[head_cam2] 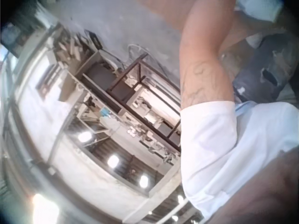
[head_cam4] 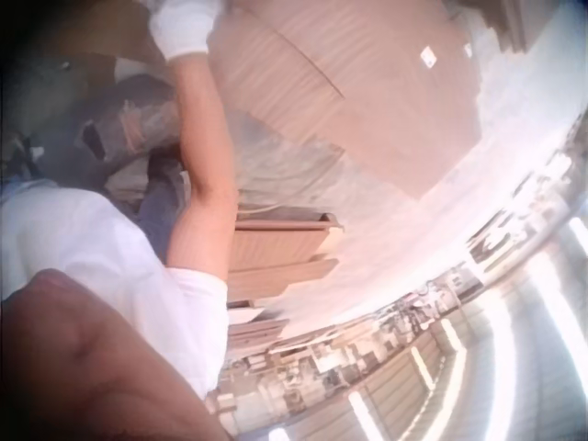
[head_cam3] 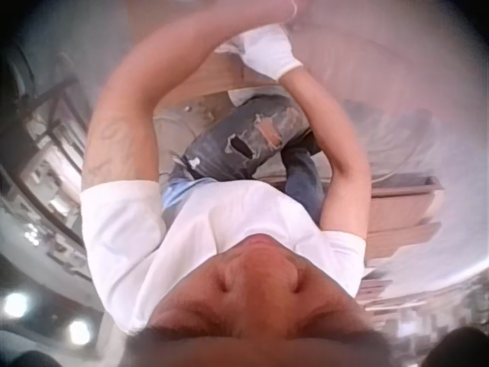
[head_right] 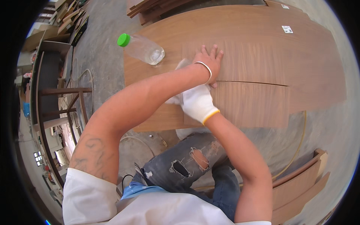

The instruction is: The person wipes a large wooden panel with a cloth, then sprays it with a liquid from a spray gun and continues wiping. The person repeats this process on several wooden panels, moving them aside after cleaning.

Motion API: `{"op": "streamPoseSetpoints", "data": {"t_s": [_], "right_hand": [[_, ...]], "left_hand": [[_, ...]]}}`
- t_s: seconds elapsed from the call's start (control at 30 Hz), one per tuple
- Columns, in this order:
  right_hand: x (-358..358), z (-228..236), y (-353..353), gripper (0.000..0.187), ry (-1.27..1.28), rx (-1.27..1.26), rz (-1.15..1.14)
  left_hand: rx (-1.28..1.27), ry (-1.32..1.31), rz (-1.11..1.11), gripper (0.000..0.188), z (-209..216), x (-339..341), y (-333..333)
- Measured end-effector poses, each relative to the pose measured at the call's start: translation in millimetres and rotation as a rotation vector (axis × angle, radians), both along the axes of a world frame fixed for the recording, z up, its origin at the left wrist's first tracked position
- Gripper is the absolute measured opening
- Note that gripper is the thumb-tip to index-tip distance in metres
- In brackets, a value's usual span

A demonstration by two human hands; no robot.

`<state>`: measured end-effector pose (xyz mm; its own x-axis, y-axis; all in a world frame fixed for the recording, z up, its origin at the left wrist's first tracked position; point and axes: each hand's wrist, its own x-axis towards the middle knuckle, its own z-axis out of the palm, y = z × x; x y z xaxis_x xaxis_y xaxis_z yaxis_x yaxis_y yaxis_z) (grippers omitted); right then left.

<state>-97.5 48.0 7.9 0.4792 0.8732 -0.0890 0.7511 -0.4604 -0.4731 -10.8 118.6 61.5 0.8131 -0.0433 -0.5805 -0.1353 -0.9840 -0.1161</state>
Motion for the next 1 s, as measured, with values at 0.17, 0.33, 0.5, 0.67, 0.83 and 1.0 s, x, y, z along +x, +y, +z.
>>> {"op": "streamPoseSetpoints", "data": {"t_s": [0.17, 0.33, 0.5, 0.67, 0.83, 1.0], "right_hand": [[-41.3, 29.0, -53.7, 0.041, 0.268, 0.289, 0.395], [9.4, -17.6, 13.2, 0.031, 0.182, 0.342, -0.090], [8.6, -46.3, 34.4, 0.047, 0.699, 0.564, -0.220], [-34.4, 11.5, -34.4, 0.056, 0.146, 0.253, 0.087], [-15.6, -44.4, 29.8, 0.053, 0.260, 0.562, -0.262], [64.0, -36.0, 68.5, 0.064, -0.398, 0.118, -0.131]], "left_hand": [[0.105, 0.010, -0.233, 0.116, -3.5, 3.0, 6.6], [0.274, 0.149, -0.384, 0.082, -1.1, 27.1, -18.1], [0.484, 0.178, -0.475, 0.051, -12.9, 28.8, -43.1], [0.378, 0.100, -0.370, 0.044, -4.6, 12.3, -22.0], [0.363, 0.042, -0.310, 0.043, -3.3, 15.5, -28.3], [0.318, 0.043, -0.285, 0.047, -1.9, 19.4, -36.6]]}}
